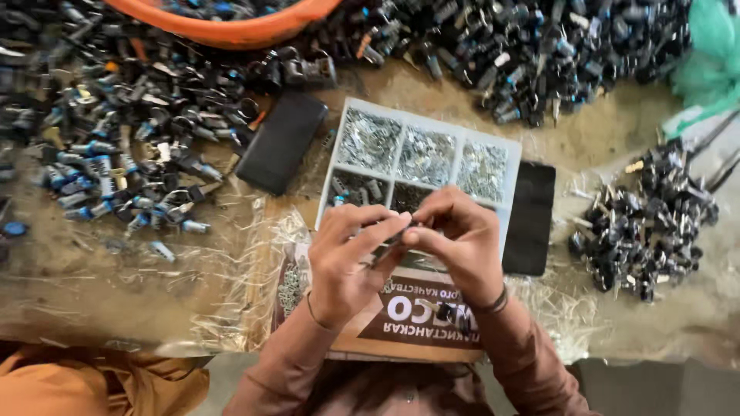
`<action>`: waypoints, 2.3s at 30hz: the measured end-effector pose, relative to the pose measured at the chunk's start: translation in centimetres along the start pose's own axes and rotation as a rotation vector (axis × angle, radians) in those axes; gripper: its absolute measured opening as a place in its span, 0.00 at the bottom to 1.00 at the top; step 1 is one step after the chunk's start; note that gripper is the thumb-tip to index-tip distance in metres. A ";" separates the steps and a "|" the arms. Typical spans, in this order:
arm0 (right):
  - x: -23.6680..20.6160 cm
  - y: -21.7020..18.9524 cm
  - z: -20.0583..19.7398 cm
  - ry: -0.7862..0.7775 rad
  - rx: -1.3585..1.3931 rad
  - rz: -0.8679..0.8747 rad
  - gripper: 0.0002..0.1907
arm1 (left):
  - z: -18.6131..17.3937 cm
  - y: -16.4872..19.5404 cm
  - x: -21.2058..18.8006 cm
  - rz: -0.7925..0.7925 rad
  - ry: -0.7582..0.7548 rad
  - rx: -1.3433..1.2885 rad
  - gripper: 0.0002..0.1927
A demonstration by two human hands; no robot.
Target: The person sits at a workbench covered with piles of small metal and rubber parts and repeatedly assembles components by hand. They pick a blue rubber cap and a metal spring from a compartment tray, press the spring into the cap, and place the finished assembly onto a growing pile on the table.
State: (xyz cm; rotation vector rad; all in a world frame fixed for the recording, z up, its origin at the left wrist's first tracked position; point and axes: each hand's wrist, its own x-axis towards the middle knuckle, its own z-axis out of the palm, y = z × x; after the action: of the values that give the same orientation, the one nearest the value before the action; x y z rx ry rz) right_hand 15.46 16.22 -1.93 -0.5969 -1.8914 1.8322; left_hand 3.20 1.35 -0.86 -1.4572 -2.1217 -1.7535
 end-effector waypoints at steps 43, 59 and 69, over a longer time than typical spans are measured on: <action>-19.0 3.3 0.9 0.074 -0.238 0.015 0.10 | -2.4 5.1 -10.7 -0.288 -0.291 -0.335 0.23; -18.6 0.0 3.1 0.235 0.033 -0.051 0.09 | -2.8 5.4 -11.9 -0.242 -0.285 -0.297 0.23; -18.1 -1.5 2.8 0.185 -0.351 -0.171 0.12 | -2.6 5.5 -12.0 -0.239 -0.337 -0.327 0.22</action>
State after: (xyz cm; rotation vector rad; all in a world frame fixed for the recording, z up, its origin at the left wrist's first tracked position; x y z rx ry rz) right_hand 28.46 3.31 -0.72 -0.6692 -2.0787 1.3021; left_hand 12.20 -8.55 -2.28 -1.7485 -2.3367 -2.1602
